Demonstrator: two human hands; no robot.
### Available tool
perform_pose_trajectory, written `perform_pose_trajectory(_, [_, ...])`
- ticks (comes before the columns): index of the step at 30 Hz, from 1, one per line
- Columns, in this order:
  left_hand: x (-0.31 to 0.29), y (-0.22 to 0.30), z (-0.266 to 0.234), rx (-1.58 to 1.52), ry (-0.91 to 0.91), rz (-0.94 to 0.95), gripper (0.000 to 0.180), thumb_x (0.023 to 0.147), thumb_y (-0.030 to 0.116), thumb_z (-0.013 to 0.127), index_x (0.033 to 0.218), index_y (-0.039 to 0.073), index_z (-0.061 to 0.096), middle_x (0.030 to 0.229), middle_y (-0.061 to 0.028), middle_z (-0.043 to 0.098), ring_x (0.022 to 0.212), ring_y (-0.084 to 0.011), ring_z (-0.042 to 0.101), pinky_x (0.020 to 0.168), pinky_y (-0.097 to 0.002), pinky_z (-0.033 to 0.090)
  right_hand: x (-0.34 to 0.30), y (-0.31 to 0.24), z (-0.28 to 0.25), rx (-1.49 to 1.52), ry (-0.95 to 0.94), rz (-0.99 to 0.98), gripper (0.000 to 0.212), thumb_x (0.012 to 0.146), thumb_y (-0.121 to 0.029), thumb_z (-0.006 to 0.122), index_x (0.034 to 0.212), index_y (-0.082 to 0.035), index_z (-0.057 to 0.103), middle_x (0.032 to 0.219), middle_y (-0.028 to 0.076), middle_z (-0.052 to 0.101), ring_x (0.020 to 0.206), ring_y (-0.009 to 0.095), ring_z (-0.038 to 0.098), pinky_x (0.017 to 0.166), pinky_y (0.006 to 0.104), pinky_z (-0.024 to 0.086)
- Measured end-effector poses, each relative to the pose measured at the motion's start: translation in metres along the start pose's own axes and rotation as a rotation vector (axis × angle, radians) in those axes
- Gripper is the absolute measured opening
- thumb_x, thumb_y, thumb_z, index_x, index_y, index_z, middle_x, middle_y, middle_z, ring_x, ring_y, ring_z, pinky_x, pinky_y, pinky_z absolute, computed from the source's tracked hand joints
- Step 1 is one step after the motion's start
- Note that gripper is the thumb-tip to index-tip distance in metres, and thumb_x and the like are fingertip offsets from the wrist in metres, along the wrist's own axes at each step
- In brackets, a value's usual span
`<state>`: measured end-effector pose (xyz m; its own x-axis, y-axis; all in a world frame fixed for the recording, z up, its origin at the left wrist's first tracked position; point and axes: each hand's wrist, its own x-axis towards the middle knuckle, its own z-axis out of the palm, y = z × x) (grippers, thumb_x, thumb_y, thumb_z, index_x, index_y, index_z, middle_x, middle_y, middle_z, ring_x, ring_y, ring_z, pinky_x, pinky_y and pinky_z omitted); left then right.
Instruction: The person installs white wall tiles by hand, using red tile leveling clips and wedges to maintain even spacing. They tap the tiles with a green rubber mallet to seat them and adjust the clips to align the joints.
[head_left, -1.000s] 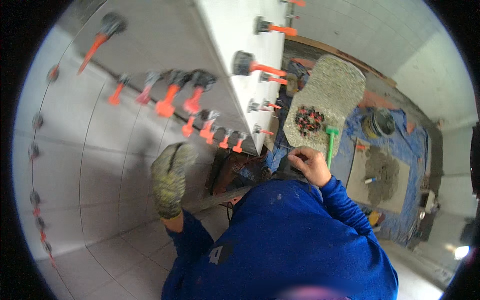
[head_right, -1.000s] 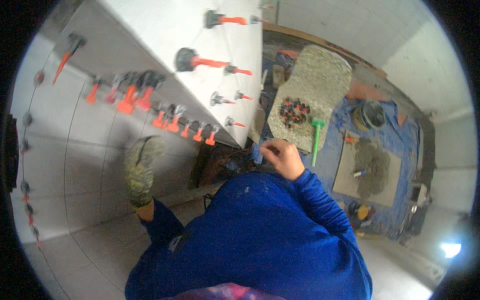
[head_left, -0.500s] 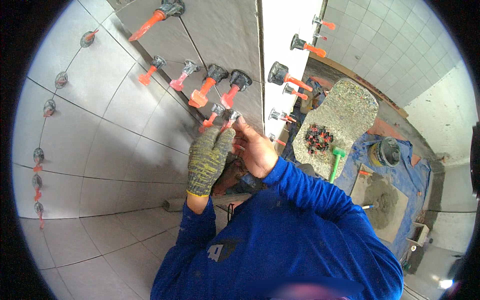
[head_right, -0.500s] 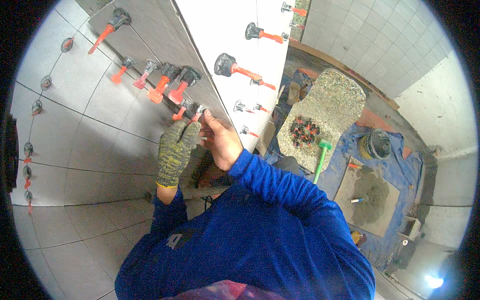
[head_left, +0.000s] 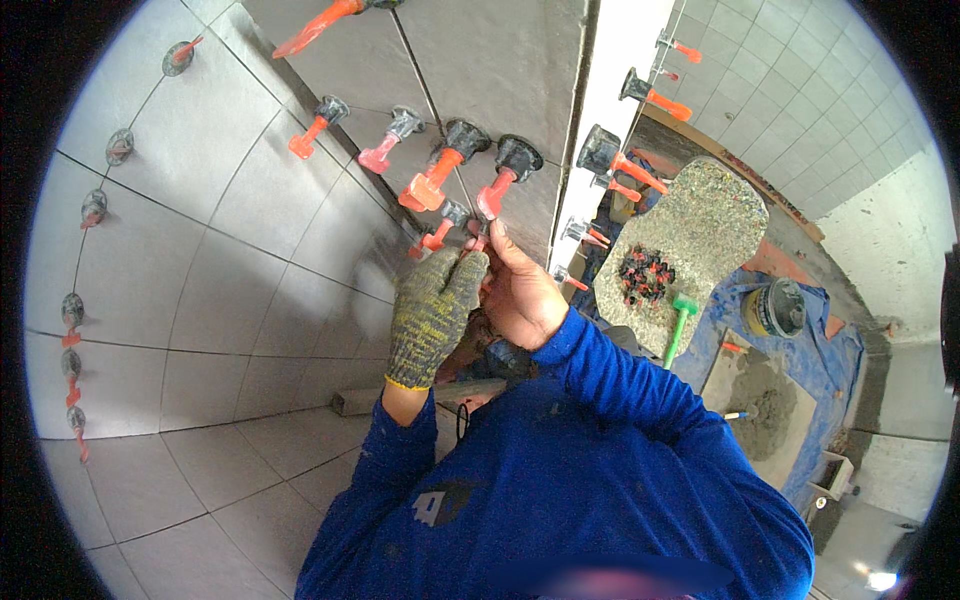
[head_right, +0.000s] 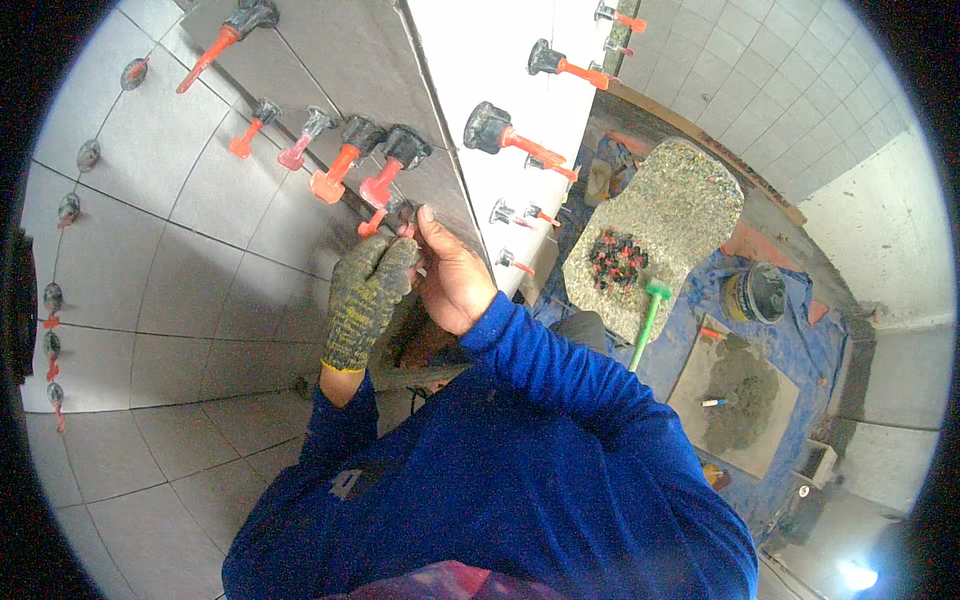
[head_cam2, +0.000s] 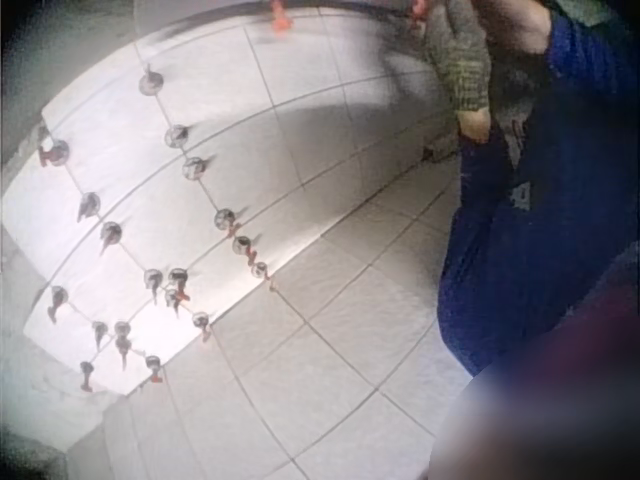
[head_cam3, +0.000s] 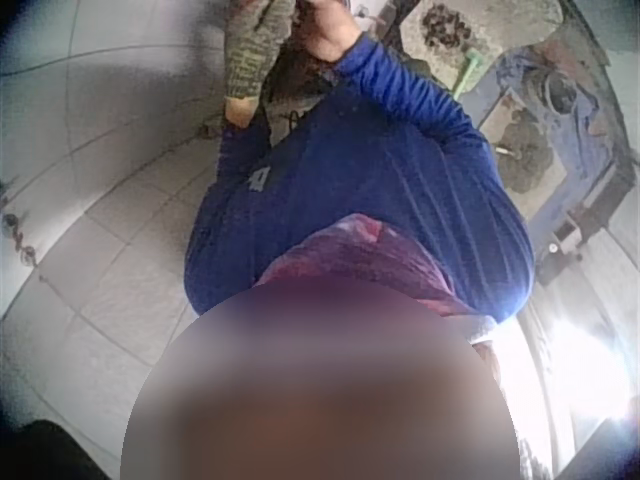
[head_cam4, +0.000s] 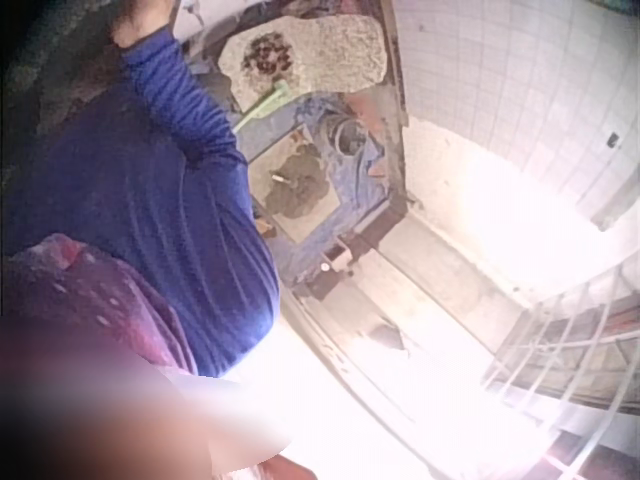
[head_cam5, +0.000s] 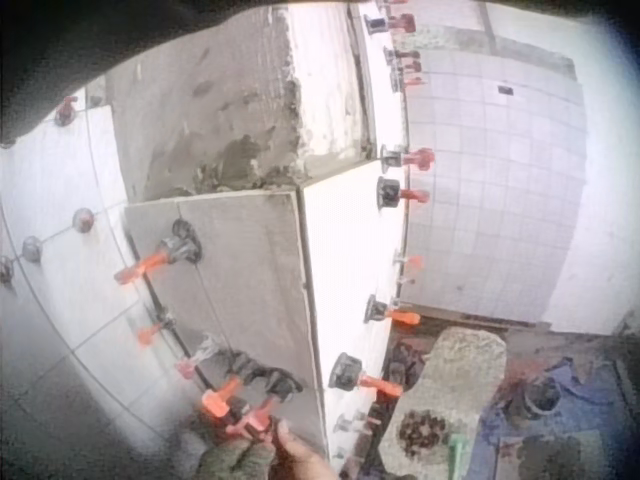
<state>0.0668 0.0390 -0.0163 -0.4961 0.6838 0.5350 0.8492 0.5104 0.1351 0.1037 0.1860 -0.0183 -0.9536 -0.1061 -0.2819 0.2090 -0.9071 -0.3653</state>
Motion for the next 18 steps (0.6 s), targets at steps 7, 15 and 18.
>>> perform_pose_trajectory(7, [0.005,0.002,-0.005,0.038,-0.017,0.009,0.027,0.085,0.013,0.062,0.112,0.012,0.064,0.096,-0.0096,0.06,0.083,-0.0306,0.061,0.064,-0.045,0.045,0.009,0.005,0.004,-0.051,0.089,-0.099,0.026,0.093,-0.038,0.067,0.09,-0.013,0.066,0.086,-0.002,0.067,0.08,0.012,0.059,0.076,0.0272,0.044])
perform_pose_trajectory(15, [0.007,0.015,-0.005,0.041,-0.173,-0.384,0.022,0.089,0.022,0.065,0.108,0.011,0.066,0.098,-0.0085,0.065,0.081,-0.0262,0.062,0.067,-0.0426,0.048,0.01,0.007,0.018,0.015,0.181,-0.065,0.025,0.089,-0.03,0.073,0.076,-0.012,0.063,0.075,0.001,0.063,0.071,0.014,0.058,0.067,0.0323,0.049])
perform_pose_trajectory(18, [0.011,0.013,-0.011,0.095,0.018,-0.203,0.017,0.09,0.028,0.064,0.086,0.011,0.062,0.07,-0.0107,0.059,0.065,-0.0326,0.059,0.059,-0.0454,0.044,0.007,0.005,0.022,-0.018,0.226,-0.05,0.026,0.09,-0.032,0.073,0.076,-0.013,0.063,0.075,-0.001,0.062,0.067,0.012,0.054,0.065,0.0294,0.046])
